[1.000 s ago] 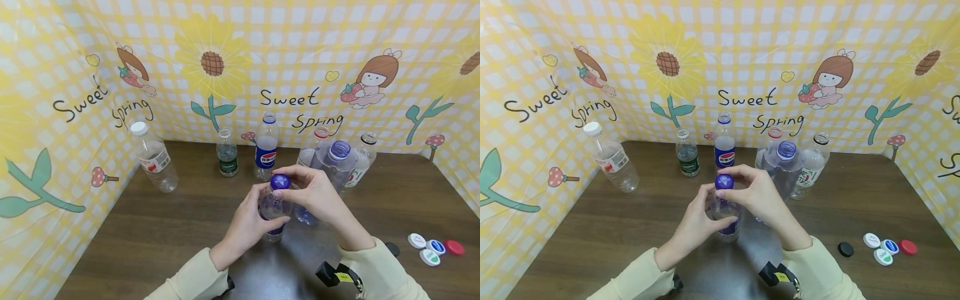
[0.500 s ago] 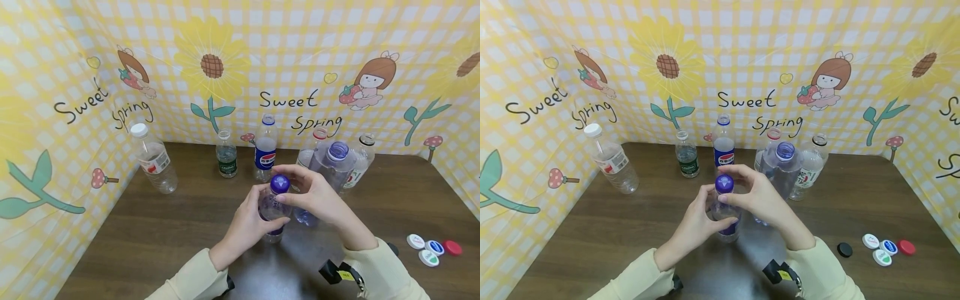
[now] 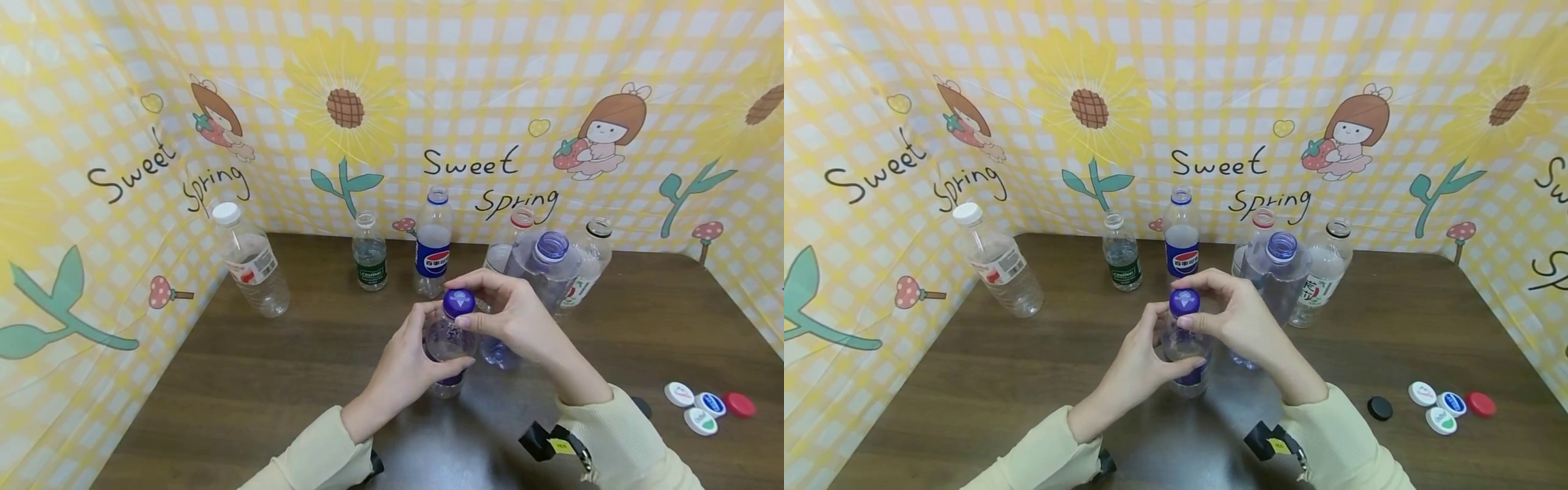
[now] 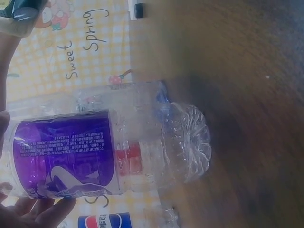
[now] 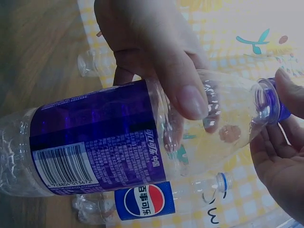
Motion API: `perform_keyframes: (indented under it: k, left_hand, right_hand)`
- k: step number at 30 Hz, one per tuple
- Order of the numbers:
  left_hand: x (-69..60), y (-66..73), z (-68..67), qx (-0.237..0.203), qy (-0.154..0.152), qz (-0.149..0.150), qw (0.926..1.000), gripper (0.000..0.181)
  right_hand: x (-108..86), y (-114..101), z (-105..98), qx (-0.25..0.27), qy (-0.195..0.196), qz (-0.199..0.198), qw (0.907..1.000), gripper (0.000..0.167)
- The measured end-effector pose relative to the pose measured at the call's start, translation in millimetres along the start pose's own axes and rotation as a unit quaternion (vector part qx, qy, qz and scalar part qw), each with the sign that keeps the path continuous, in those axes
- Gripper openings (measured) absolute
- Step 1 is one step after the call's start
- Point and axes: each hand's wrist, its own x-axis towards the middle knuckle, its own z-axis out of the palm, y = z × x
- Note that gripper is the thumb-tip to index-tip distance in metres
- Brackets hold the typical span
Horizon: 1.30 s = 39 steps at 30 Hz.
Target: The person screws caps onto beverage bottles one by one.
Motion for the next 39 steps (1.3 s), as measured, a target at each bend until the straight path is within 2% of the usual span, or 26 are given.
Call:
perform_keyframes:
  k: [17, 25, 33, 39]
  left_hand:
    - [-3.6, 6.9, 4.1, 0.036, 0.034, -0.001, 0.9988, 0.073]
    - [-3.4, 6.6, 4.2, 0.039, 0.046, 0.004, 0.9982, 0.073]
    - [-3.3, 5.3, 4.9, 0.036, 0.039, -0.006, 0.9986, 0.073]
    - [-3.7, 5.3, 4.2, 0.035, 0.036, -0.014, 0.9987, 0.072]
  right_hand:
    - [-4.7, -16.6, 7.7, -0.037, 0.060, 0.069, 0.9951, 0.035]
    - [-8.4, -11.6, 7.2, -0.062, 0.057, 0.051, 0.9952, 0.037]
    - [-13.4, -8.7, -0.7, -0.074, 0.040, 0.033, 0.9959, 0.036]
    - [-11.7, -7.6, 1.4, -0.087, 0.053, 0.022, 0.9945, 0.031]
